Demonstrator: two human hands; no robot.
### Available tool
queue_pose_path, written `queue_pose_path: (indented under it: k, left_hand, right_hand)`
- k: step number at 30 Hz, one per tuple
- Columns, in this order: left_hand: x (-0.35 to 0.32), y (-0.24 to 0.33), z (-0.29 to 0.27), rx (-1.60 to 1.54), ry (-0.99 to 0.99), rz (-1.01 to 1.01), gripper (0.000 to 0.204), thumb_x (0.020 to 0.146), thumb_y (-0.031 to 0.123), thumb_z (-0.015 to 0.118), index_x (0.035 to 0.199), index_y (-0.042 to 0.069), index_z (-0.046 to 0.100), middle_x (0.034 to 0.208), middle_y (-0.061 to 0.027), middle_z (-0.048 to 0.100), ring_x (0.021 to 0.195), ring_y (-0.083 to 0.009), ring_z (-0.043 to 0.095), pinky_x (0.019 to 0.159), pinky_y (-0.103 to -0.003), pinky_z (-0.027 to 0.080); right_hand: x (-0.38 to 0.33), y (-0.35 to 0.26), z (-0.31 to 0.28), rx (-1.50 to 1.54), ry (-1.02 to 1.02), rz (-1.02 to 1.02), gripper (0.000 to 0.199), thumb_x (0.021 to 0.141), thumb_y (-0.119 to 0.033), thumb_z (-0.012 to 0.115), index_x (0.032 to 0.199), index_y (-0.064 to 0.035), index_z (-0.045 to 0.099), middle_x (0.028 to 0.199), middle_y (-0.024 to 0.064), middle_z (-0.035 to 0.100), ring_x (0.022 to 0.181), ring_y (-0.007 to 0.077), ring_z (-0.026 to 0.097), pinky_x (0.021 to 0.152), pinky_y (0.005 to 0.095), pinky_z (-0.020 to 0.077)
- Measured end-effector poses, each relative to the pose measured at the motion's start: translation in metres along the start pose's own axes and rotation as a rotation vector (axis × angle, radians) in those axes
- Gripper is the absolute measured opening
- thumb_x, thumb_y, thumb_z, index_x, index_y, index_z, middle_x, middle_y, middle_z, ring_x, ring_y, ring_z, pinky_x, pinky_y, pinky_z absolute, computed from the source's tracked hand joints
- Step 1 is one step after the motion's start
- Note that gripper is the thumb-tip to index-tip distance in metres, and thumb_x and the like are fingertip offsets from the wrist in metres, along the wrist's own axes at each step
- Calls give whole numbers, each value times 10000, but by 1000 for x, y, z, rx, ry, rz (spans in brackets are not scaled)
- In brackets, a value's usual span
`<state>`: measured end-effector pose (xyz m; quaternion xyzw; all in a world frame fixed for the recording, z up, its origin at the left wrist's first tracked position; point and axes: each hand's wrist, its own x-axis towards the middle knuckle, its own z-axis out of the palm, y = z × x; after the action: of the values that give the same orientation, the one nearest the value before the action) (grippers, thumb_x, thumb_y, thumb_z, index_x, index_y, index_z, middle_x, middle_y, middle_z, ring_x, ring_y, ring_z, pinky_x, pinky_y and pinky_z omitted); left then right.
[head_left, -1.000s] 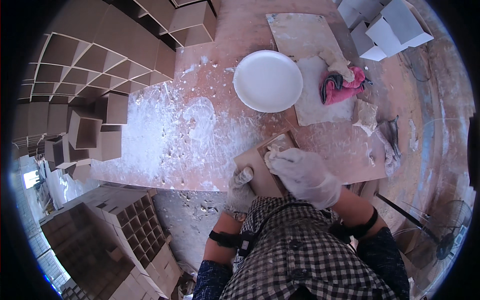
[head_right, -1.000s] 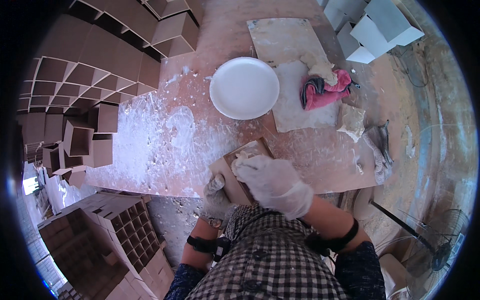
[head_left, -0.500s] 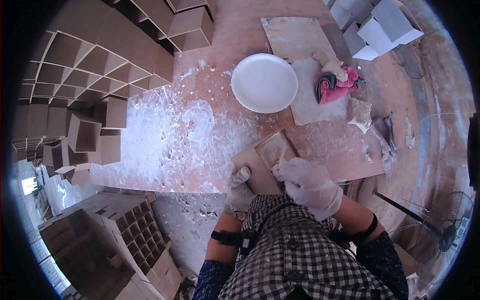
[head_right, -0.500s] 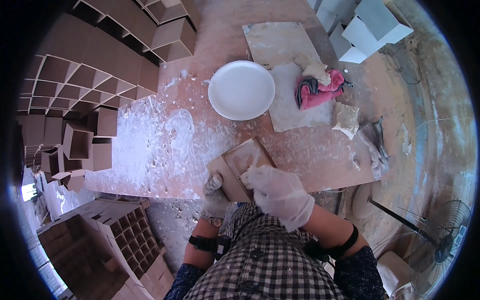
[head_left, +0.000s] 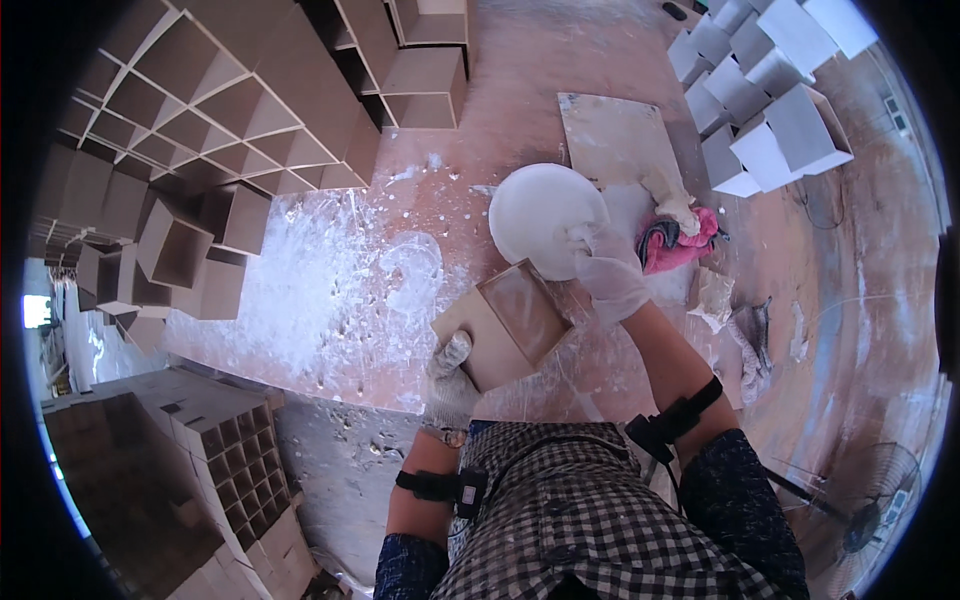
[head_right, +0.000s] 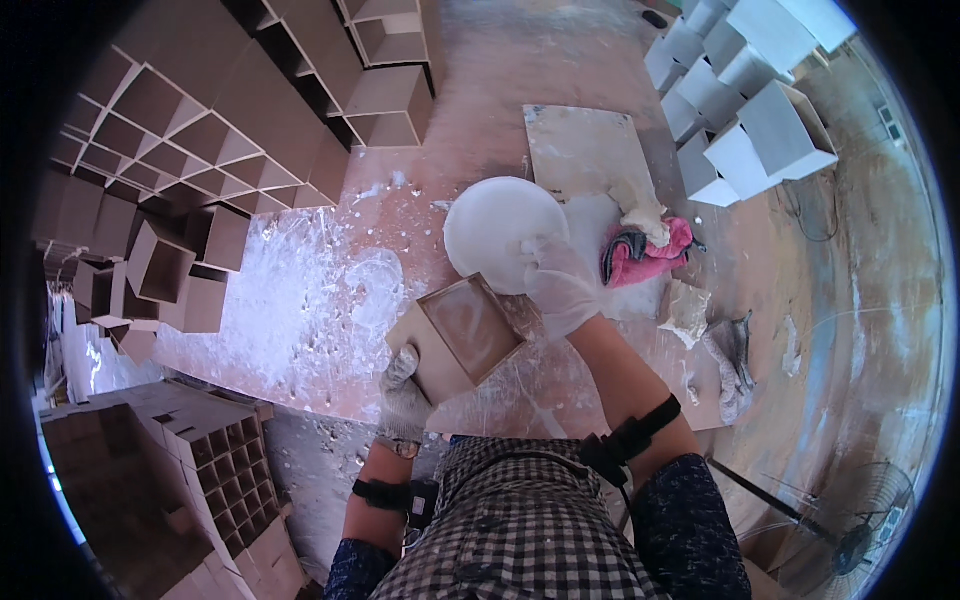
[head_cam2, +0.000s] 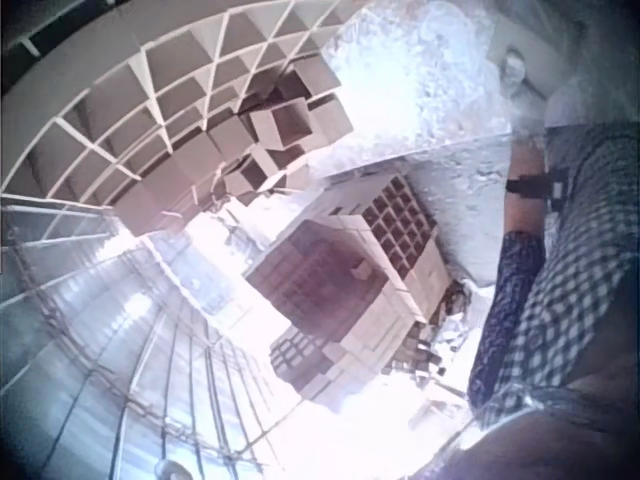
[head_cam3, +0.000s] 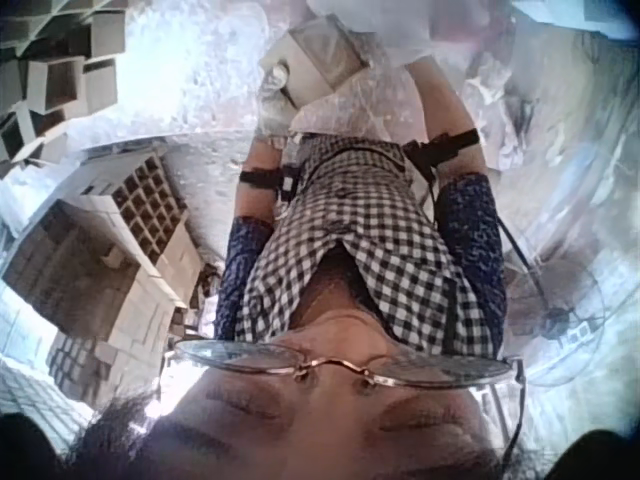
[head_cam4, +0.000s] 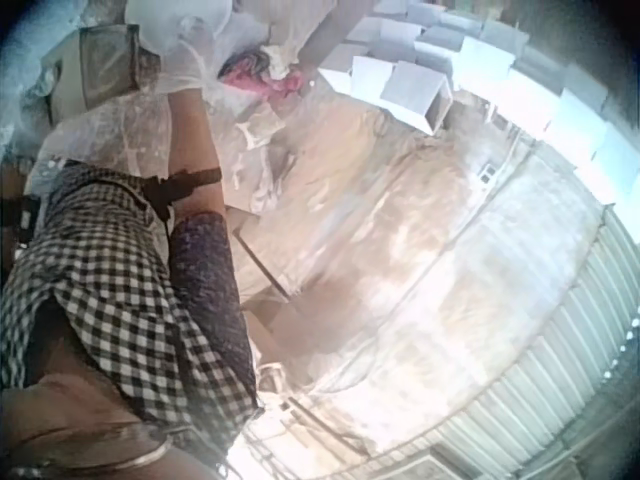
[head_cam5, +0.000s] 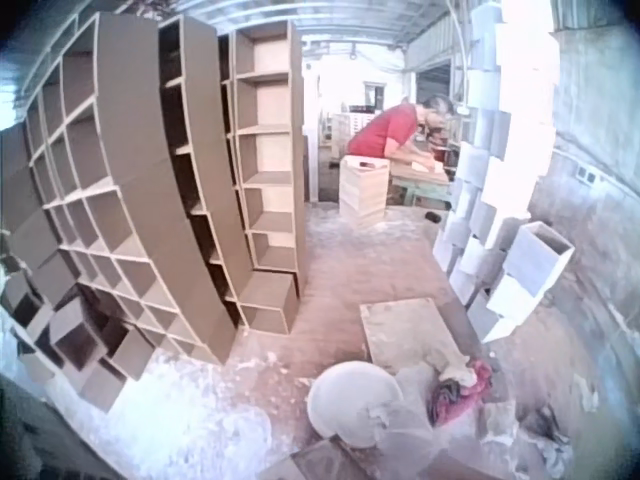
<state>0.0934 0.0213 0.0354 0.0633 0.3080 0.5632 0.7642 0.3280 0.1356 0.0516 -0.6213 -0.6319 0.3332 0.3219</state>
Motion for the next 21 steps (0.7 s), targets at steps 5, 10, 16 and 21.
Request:
queue_pose_path:
  k: [5,10,16,21]
  left_hand:
    - [2,0,-9,12,50,-1,708,798,286,755,1351,-7,425,1307,-146,531,1189,-305,538,1019,-472,452]
    - [4,-1,-6,-8,-3,-10,699,804,283,752,1350,-8,426,1304,-143,533,1186,-294,541,1010,-468,461]
    - [0,-1,-11,6,35,-6,726,790,300,765,1350,-11,422,1302,-144,533,1178,-294,547,1004,-469,466]
    - [1,-5,-16,-85,80,-22,627,803,276,753,1301,10,480,1235,-118,571,1126,-270,579,951,-443,509]
  right_hand:
    - [15,-20,8,-543,-131,42,267,801,-116,537,1026,-54,667,1053,164,652,965,371,610,841,424,486]
    - [27,44,-5,-148,-127,14,238,811,-125,557,1003,-47,673,1016,164,661,928,355,624,826,408,491]
    - [10,10,-12,-171,-108,63,251,797,-114,571,1015,-55,679,993,164,665,919,332,629,817,392,496]
    - [-19,-21,-21,-614,-197,107,283,792,-65,556,1048,-78,676,1043,160,645,954,322,618,835,385,489]
